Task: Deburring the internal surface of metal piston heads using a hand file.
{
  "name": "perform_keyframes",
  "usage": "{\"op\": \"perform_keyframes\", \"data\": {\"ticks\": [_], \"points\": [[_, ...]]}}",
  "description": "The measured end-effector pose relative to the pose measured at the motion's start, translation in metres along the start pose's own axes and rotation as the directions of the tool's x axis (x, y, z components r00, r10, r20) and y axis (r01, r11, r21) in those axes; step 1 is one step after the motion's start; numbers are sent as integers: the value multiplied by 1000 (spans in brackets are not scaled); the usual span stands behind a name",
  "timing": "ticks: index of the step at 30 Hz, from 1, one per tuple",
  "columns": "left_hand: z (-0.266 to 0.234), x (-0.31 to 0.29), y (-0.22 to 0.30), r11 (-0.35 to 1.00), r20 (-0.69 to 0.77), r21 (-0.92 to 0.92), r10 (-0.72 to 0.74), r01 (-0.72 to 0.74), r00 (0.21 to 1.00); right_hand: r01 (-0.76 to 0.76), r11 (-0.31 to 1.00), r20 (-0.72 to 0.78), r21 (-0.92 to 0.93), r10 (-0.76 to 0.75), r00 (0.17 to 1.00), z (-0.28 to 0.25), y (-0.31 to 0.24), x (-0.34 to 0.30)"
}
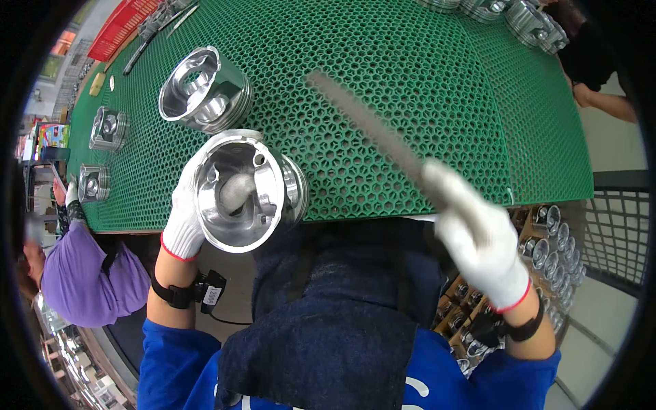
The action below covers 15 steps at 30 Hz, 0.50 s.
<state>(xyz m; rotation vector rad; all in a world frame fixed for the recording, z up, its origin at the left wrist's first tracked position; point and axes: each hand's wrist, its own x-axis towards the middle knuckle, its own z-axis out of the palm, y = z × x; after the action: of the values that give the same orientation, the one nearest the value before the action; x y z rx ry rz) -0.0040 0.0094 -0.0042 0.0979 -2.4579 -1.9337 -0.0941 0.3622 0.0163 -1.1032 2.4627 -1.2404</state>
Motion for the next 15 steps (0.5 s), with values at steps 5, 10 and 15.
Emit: {"op": "perform_keyframes", "data": {"ticks": [5, 10, 15], "points": [[4, 0, 7, 980, -8, -199, -24, 22, 1000, 271, 948, 281, -165, -218, 935, 15, -13, -21], [-6, 0, 18, 947, 82, 308, 65, -88, 994, 345, 932, 120, -107, -333, 935, 59, -29, 49], [-5, 11, 16, 995, 159, 75, 56, -68, 986, 346, 916, 299, -202, -279, 913, 19, -4, -1]]}}
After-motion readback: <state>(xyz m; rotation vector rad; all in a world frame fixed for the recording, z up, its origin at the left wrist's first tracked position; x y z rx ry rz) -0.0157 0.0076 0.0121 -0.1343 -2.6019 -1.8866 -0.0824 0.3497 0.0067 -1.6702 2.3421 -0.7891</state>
